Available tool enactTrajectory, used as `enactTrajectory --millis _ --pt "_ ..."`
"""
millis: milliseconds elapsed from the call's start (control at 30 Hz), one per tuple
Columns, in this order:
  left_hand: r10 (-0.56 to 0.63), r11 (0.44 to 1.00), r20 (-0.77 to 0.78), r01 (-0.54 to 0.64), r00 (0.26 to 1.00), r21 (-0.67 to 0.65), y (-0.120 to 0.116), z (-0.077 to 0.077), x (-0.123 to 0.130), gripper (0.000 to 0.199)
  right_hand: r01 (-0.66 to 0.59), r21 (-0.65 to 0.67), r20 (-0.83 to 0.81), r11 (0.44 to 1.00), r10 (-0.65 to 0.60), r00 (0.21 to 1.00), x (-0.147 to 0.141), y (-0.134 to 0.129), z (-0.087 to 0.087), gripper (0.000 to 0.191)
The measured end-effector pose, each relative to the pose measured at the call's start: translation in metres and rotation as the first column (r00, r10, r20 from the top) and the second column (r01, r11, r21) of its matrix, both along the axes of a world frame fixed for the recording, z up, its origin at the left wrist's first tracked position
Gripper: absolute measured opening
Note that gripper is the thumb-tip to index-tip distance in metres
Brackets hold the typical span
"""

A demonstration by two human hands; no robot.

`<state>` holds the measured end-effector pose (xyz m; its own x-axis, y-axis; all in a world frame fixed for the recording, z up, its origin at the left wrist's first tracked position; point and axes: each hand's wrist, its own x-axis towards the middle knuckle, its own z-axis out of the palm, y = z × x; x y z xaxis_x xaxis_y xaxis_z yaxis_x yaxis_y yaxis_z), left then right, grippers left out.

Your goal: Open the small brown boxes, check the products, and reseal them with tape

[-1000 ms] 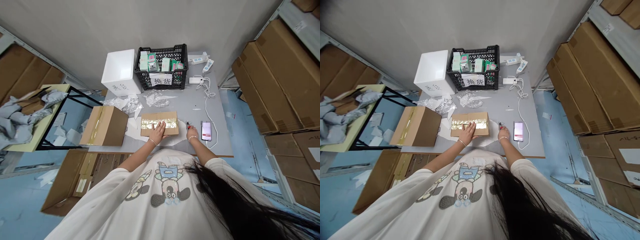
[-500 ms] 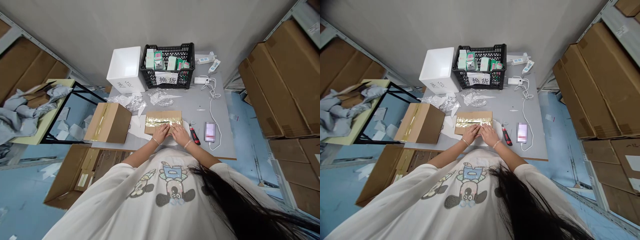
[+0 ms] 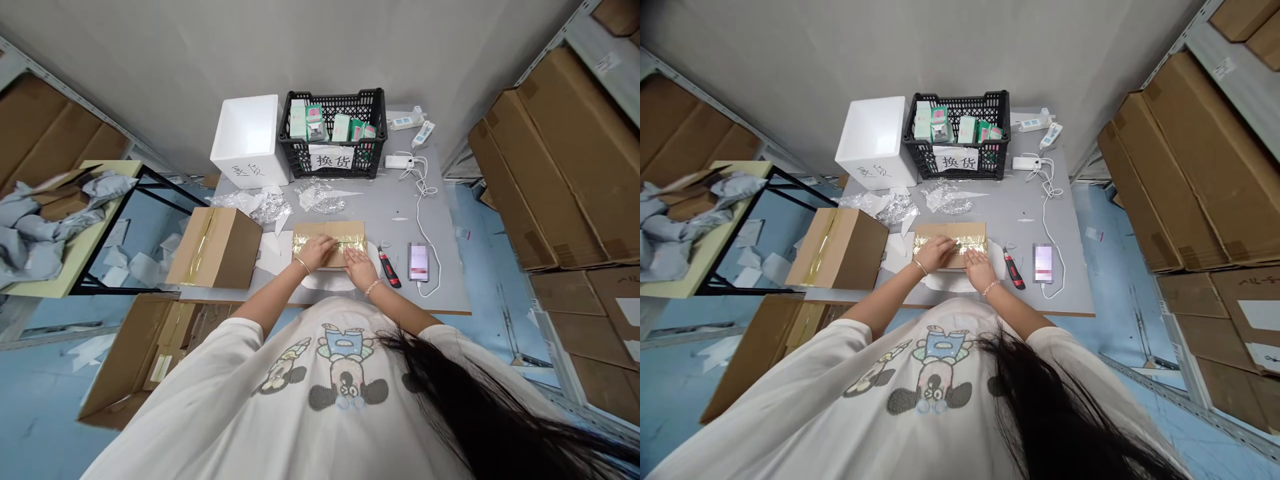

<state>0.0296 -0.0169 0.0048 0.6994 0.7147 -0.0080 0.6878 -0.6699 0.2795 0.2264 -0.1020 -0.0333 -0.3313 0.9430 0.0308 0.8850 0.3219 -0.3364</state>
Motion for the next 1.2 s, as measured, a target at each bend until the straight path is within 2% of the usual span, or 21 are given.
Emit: enactTrajectory --millis 100,133,200,267,433,733,900,967,1067,1133,1200 --pt "0.096 0.993 -0.099 -0.088 0.99 0.083 0.032 0.008 -0.002 0.069 0.02 0.001 -0.001 1.0 -0.02 1.0 -0.003 -0.001 0.0 0.05" --pt "0.105 0.993 -0.15 -0.095 0.983 0.074 0.04 0.008 -0.001 0.078 0.025 -0.002 -0.004 1.0 -0.025 1.0 -0.004 -0.001 0.0 0.051" --pt "0.082 0.997 -0.25 -0.078 0.965 0.025 0.053 0.007 0.0 0.085 0.036 -0.013 -0.012 0.999 -0.036 0.999 -0.005 -0.001 0.002 0.052" --pt "0.024 1.0 -0.312 -0.029 0.95 -0.011 0.059 0.004 0.002 0.082 0.049 -0.023 -0.015 0.999 -0.05 0.999 -0.007 -0.001 0.003 0.053" --pt "-0.07 0.997 -0.386 0.076 0.92 0.0 0.058 0.003 0.004 0.073 0.089 -0.011 -0.005 0.996 -0.089 0.996 -0.01 -0.005 0.002 0.051" --pt "-0.322 0.945 -0.487 0.243 0.812 -0.219 0.087 0.033 0.018 0.055 0.129 0.021 0.001 0.991 -0.129 0.992 -0.012 -0.006 0.0 0.048" --pt "-0.357 0.932 -0.421 0.287 0.834 -0.222 0.109 0.04 0.012 0.051 0.125 0.017 -0.013 0.992 -0.125 0.992 -0.009 -0.009 -0.003 0.045" --pt "-0.349 0.931 -0.368 0.275 0.862 -0.24 0.129 0.041 0.007 0.052 0.131 0.008 -0.021 0.991 -0.131 0.991 -0.009 -0.013 -0.004 0.045" --pt "-0.314 0.913 -0.246 0.221 0.917 -0.343 0.169 0.039 0.005 0.051 0.147 0.013 -0.036 0.989 -0.147 0.989 -0.01 -0.022 -0.006 0.046" --pt "-0.232 0.916 -0.23 0.132 0.945 -0.38 0.19 0.032 0.008 0.051 0.155 0.024 -0.039 0.988 -0.154 0.987 -0.013 -0.027 -0.005 0.047" --pt "-0.123 0.922 -0.268 0.01 0.955 -0.388 0.198 0.019 0.013 0.053 0.166 0.028 -0.031 0.986 -0.166 0.986 -0.016 -0.029 -0.003 0.048"
